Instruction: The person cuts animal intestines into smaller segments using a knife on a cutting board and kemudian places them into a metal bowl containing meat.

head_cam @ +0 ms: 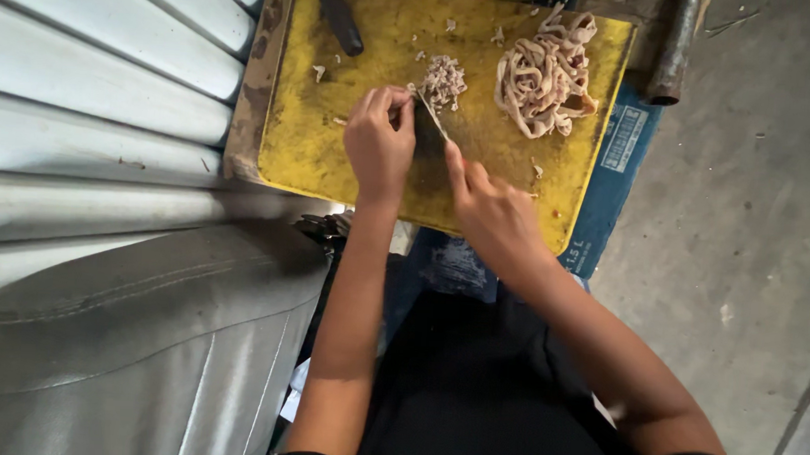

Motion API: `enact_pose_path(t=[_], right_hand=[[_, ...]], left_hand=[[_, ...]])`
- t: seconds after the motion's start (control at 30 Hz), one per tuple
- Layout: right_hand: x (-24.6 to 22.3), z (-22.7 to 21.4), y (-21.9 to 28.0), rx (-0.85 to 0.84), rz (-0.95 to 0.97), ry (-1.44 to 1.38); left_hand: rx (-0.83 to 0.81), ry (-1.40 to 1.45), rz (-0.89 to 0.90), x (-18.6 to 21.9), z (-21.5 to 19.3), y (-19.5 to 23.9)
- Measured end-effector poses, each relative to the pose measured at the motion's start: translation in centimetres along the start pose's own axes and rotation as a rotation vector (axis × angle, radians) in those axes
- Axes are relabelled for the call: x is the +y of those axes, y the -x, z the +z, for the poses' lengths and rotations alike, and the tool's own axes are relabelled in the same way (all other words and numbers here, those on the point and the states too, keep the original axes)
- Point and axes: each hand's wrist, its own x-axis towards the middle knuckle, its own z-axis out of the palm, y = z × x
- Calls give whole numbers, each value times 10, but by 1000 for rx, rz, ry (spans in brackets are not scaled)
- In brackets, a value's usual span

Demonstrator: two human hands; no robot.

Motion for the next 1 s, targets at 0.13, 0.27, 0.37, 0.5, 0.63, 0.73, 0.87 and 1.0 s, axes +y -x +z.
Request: enact_pose_path(t=[0.13, 0.27, 0.37, 0.5, 0.63, 0.73, 0.87, 1.0], right_hand=[[5, -5, 11, -52, 52, -42], [12, -2, -11, 24, 102, -129], [12, -2, -15, 67, 76, -168], [9, -5, -7, 101, 49, -186], [4, -7, -4, 68, 48, -187], [-2, -7, -8, 37, 44, -134], [-7, -5, -10, 57, 30, -68], [-9, -5, -12, 45, 9, 65]], left_hand=[[-20, 44, -21, 4, -2, 3], [18, -33, 112, 8, -8, 5], [24, -51, 123, 7, -9, 9], [2, -24, 76, -1, -5, 8], [-31, -53, 52, -9, 0, 8], [-3, -99, 108, -14, 1, 8], [-24, -101, 77, -18, 5, 9], [-21, -95, 75, -18, 6, 7]])
